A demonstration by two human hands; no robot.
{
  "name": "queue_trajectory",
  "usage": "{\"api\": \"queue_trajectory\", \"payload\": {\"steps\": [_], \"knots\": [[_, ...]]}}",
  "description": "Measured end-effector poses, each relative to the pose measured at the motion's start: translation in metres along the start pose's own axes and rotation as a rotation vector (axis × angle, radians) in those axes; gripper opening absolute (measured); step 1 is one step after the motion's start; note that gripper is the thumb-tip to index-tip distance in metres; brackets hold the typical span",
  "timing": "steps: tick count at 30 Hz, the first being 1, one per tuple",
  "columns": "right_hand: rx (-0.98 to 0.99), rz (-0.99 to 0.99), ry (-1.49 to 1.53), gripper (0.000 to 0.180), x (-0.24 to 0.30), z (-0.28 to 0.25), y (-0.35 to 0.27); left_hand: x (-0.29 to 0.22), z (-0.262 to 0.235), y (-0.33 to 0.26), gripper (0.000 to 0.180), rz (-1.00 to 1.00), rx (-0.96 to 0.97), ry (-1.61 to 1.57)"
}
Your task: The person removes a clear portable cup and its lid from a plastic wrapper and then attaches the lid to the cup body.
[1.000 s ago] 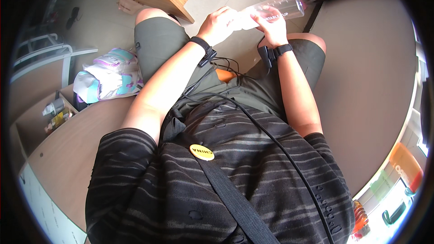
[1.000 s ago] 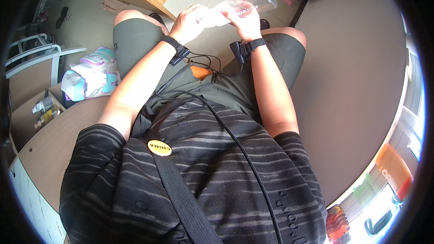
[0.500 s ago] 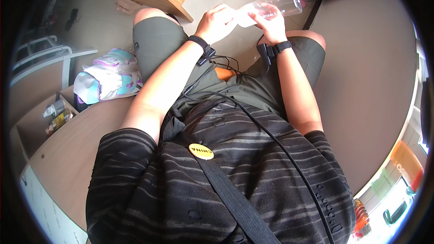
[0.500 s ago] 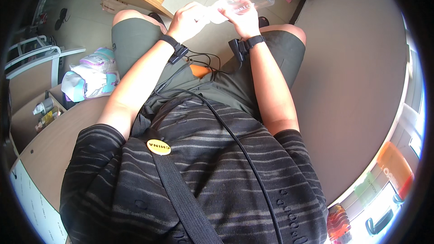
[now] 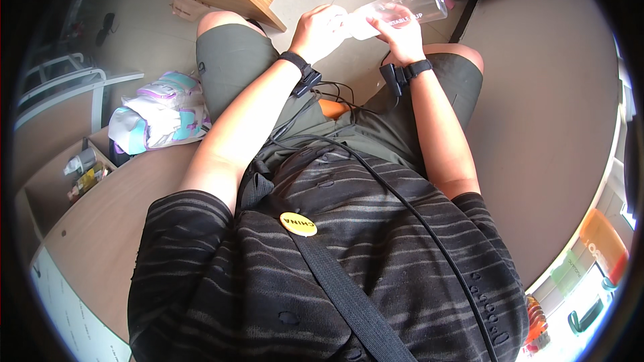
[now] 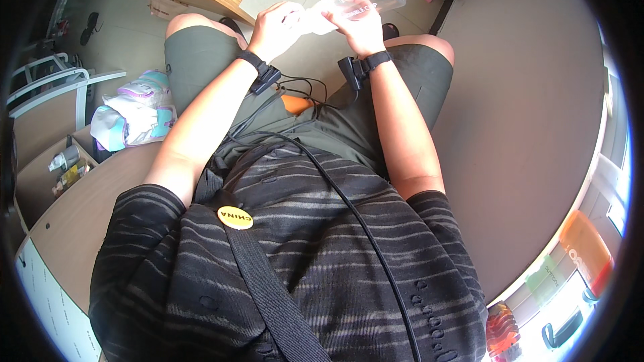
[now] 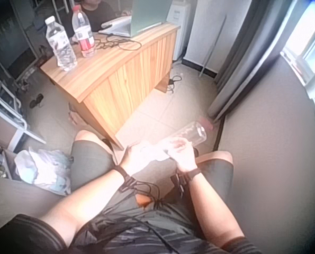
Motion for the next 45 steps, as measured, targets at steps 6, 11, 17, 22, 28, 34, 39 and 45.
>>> {"api": "queue_trajectory", "payload": {"steps": [6, 11, 17, 22, 28, 34, 39, 45], "knots": [[-0.059, 0.069, 0.068, 0.064, 0.001, -0.002, -0.001, -0.008, 0.006, 0.0, 0.007, 0.15, 0.02, 0.152], [-0.092, 0.091, 0.051, 0.065, 0.001, -0.003, -0.001, -0.012, 0.008, -0.003, 0.011, 0.044, 0.047, 0.11], [-0.03, -0.1, -0.044, 0.066, -0.006, -0.005, 0.0, -0.001, 0.013, -0.004, 0.013, -0.15, -0.01, -0.056], [-0.004, -0.137, -0.14, 0.066, 0.001, 0.0, -0.001, 0.02, 0.018, -0.011, 0.011, -0.317, 0.012, -0.308], [0.0, -0.098, -0.196, 0.064, 0.001, -0.003, -0.001, 0.01, 0.015, -0.01, 0.014, -0.366, 0.106, -0.393], [0.055, -0.189, -0.265, 0.06, -0.001, -0.004, 0.005, 0.004, 0.008, -0.009, 0.011, -0.217, 0.171, -0.166], [0.043, -0.212, -0.257, 0.063, 0.002, 0.001, 0.001, 0.007, 0.009, -0.009, 0.016, -0.031, 0.052, 0.085], [-0.045, -0.016, 0.066, 0.067, 0.002, 0.005, -0.004, 0.022, 0.007, -0.007, 0.027, -0.317, 0.06, -0.506]]}}
Point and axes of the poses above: each hand's wrist, its own y-axis towards the middle knuckle, its own z-axis out of the palm, x = y × z, the point moved 2 cm from there along y, towards the middle knuckle, and after that the axes turned 4 degrees about x, right-handed, at the moved point
